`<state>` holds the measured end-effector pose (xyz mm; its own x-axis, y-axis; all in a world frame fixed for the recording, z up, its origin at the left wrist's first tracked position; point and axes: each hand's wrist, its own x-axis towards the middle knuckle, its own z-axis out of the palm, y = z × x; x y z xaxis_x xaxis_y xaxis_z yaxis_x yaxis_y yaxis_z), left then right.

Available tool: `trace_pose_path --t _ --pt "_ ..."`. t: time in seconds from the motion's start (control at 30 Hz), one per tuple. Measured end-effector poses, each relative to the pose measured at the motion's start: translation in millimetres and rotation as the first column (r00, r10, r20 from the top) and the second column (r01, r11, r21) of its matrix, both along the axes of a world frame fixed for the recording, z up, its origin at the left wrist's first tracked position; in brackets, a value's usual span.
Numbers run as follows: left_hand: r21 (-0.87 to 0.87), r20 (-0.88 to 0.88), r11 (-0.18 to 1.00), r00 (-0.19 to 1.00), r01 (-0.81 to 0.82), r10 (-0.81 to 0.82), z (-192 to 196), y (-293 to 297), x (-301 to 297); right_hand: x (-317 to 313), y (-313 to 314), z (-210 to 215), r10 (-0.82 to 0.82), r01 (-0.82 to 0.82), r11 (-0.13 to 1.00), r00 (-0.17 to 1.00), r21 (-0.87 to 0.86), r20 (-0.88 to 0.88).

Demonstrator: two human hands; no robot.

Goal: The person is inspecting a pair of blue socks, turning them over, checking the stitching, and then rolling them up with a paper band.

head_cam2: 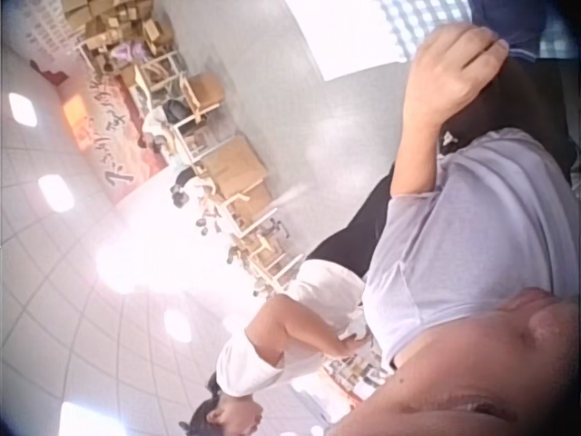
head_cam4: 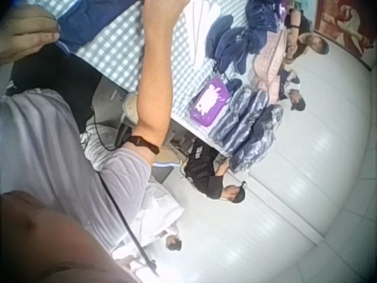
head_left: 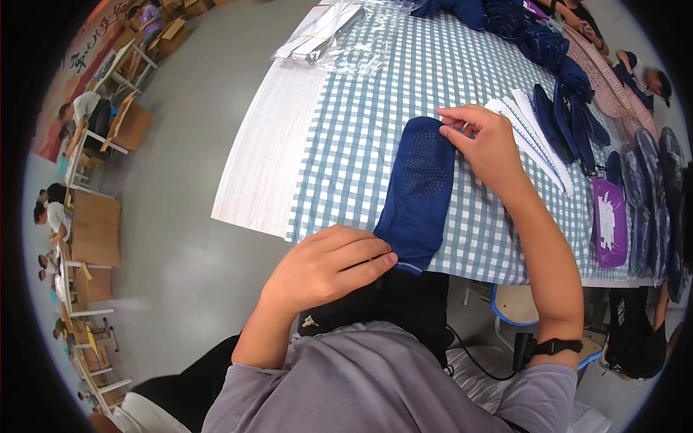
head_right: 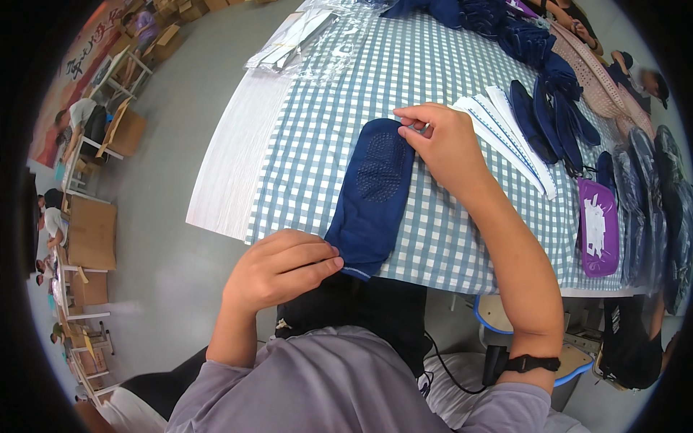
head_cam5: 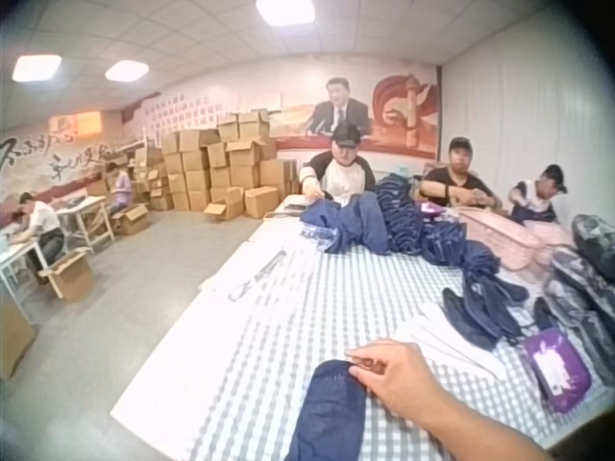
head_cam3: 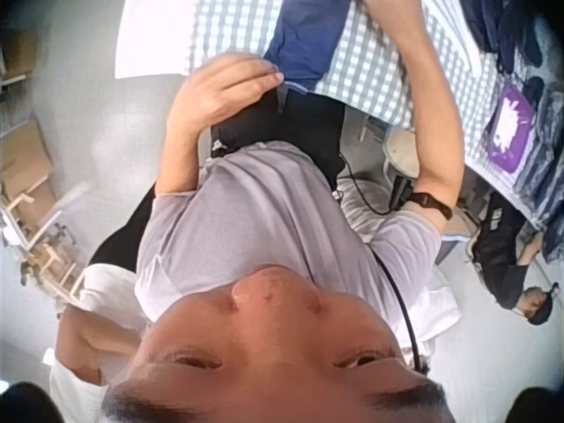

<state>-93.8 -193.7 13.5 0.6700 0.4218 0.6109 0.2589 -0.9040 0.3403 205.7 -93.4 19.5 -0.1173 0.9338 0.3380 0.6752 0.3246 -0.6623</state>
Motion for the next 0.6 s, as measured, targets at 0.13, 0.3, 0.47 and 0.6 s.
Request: trace_pose_path --t 0.13,0.3,0.47,0.6 --pt "-0.014 0.007 1.0 1.0 -0.01 0.01 -5.3 -1.1 -1.4 -1.5 -0.1 -3.4 -0.017 0.015 1.0 0.998 -0.023 -0.054" --pt "-0.034 0.086 0.999 0.996 -0.007 0.01 -7.2 -2.3 -4.1 -3.8 -3.4 0.9 -0.042 0.038 0.999 0.987 -0.028 -0.153" --pt "0.004 0.092 1.0 0.996 -0.012 0.012 -10.7 -2.9 -4.4 1.3 -0.5 -4.2 -0.034 0.024 0.997 0.989 -0.072 -0.147" --pt "0.02 0.091 1.0 0.996 -0.001 0.0 -10.0 -3.1 -3.9 0.0 0.1 -6.0 -0.033 0.021 0.997 0.985 -0.075 -0.168"
